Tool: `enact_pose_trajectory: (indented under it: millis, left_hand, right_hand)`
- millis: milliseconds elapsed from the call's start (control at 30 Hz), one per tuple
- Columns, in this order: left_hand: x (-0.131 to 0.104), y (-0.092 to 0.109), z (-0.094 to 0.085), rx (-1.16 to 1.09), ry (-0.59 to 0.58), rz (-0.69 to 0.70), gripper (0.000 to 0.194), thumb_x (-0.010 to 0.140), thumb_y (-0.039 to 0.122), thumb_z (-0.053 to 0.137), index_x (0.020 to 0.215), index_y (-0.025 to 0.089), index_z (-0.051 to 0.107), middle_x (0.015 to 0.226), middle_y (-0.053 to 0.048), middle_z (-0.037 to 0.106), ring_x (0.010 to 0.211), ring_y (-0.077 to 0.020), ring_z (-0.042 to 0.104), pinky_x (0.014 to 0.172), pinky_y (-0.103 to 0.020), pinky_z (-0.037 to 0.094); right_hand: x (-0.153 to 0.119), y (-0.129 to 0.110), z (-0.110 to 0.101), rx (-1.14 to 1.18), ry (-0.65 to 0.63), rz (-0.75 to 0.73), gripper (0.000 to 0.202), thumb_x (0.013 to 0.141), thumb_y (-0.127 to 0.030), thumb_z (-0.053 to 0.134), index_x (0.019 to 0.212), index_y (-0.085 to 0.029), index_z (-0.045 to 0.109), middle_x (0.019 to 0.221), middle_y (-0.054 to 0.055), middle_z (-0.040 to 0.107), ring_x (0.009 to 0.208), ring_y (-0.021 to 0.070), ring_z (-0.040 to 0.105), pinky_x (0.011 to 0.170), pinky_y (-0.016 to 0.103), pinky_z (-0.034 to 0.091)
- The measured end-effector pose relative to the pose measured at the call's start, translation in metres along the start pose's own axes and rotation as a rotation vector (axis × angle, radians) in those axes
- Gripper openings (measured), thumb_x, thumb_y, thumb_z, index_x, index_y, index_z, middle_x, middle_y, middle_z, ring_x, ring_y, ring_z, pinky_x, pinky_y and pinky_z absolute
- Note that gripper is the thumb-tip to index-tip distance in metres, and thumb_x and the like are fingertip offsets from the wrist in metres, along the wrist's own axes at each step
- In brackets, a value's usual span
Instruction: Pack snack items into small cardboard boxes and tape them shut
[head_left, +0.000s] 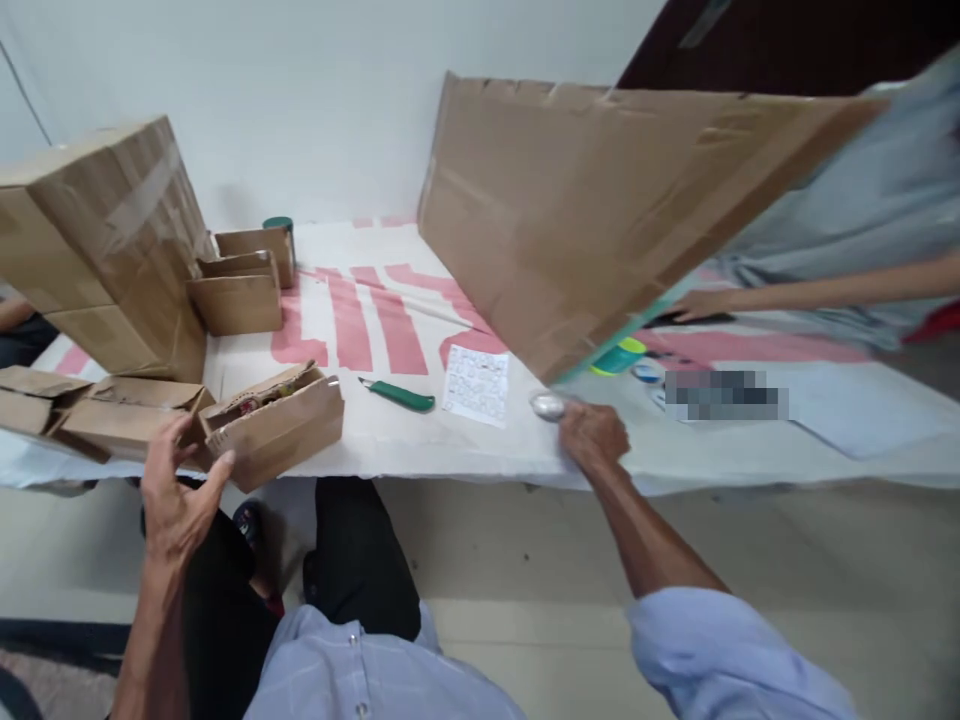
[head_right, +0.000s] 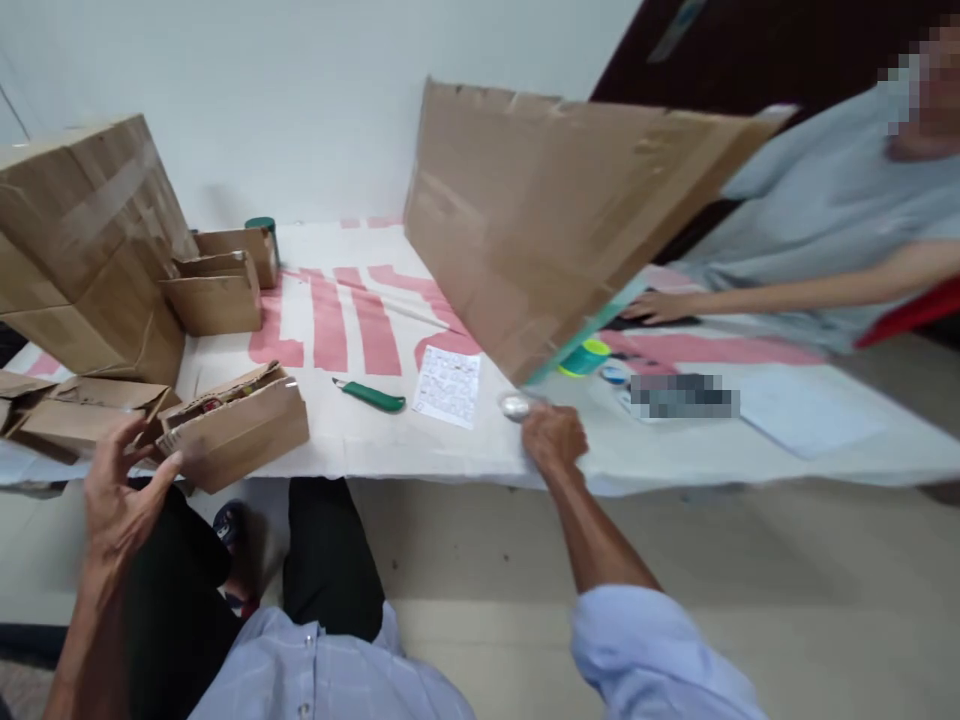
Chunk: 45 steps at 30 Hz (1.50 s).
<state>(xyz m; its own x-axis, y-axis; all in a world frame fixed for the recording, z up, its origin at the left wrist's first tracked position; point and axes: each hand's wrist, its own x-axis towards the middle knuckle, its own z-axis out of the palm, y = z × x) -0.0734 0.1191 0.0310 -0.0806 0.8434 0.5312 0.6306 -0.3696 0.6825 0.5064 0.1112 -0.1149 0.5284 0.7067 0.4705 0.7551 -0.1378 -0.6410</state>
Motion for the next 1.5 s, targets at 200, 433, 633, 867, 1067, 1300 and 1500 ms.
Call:
enact_pose_trajectory:
  millis: [200, 433, 633, 867, 1067, 1300, 1500]
  left_hand:
    - [0.010, -0.021, 0.005, -0.014, -0.228, -0.023, 0.065, 0.082, 0.051, 0.082, 0.137, 0.023, 0.060, 0.155, -0.017, 0.056, 0.148, -0.0383, 0.054, 0.118, -0.056, 0.052]
    - [0.022, -0.024, 0.009, -0.023, -0.352, 0.034, 0.056, 0.082, 0.051, 0.081, 0.128, 0.021, 0.066, 0.151, -0.016, 0.058, 0.148, -0.0356, 0.052, 0.130, -0.059, 0.036]
    - [0.015, -0.032, -0.003, -0.195, -0.395, -0.002, 0.057, 0.097, 0.071, 0.057, 0.115, 0.021, 0.078, 0.159, -0.017, 0.054, 0.157, -0.0378, 0.043, 0.133, -0.059, 0.031]
    - [0.014, -0.046, 0.006, -0.133, -0.425, -0.063, 0.059, 0.085, 0.073, 0.075, 0.121, 0.025, 0.078, 0.175, -0.013, 0.037, 0.166, -0.0399, 0.030, 0.135, -0.061, 0.026]
    - [0.014, -0.054, 0.021, -0.046, -0.436, 0.003, 0.097, 0.070, 0.076, 0.088, 0.148, 0.025, 0.059, 0.172, -0.016, 0.031, 0.165, -0.0421, 0.027, 0.135, -0.062, 0.025]
    - [0.015, -0.053, 0.023, -0.050, -0.472, 0.090, 0.119, 0.063, 0.074, 0.094, 0.159, 0.024, 0.046, 0.161, -0.019, 0.035, 0.162, -0.0436, 0.028, 0.135, -0.064, 0.027]
    - [0.016, -0.057, 0.025, -0.058, -0.475, 0.085, 0.125, 0.058, 0.076, 0.095, 0.161, 0.025, 0.044, 0.162, -0.019, 0.034, 0.161, -0.0459, 0.030, 0.132, -0.067, 0.029]
  right_hand:
    - [0.003, -0.047, 0.020, 0.020, 0.124, -0.112, 0.028, 0.096, -0.045, 0.060, 0.096, -0.020, 0.072, 0.102, 0.022, 0.069, 0.108, 0.0385, 0.065, 0.095, 0.055, 0.055]
    - [-0.022, -0.234, 0.050, 0.319, -0.295, -0.693, 0.039, 0.101, -0.040, 0.068, 0.135, -0.022, 0.072, 0.133, 0.017, 0.071, 0.124, 0.0326, 0.067, 0.107, 0.054, 0.057]
    - [-0.067, -0.299, 0.057, 0.383, -0.416, -1.054, 0.019, 0.104, -0.020, 0.062, 0.115, -0.021, 0.077, 0.113, 0.013, 0.077, 0.106, 0.0257, 0.070, 0.092, 0.043, 0.059]
    - [-0.101, -0.280, 0.042, 0.403, -0.434, -1.130, 0.019, 0.103, -0.011, 0.058, 0.098, -0.020, 0.074, 0.101, 0.010, 0.078, 0.093, 0.0219, 0.069, 0.084, 0.039, 0.060]
    - [-0.091, -0.282, 0.052, 0.475, -0.576, -0.978, 0.019, 0.106, -0.016, 0.058, 0.110, -0.021, 0.075, 0.102, 0.010, 0.078, 0.097, 0.0227, 0.073, 0.087, 0.041, 0.064]
    - [-0.058, -0.306, 0.083, 0.220, -0.675, -0.980, 0.021, 0.103, -0.020, 0.063, 0.121, -0.020, 0.075, 0.125, 0.014, 0.074, 0.117, 0.0283, 0.069, 0.103, 0.048, 0.061]
    - [-0.041, -0.326, 0.113, -0.187, -0.838, -0.933, 0.039, 0.095, -0.031, 0.081, 0.131, -0.020, 0.070, 0.137, 0.016, 0.067, 0.128, 0.0320, 0.061, 0.108, 0.047, 0.052]
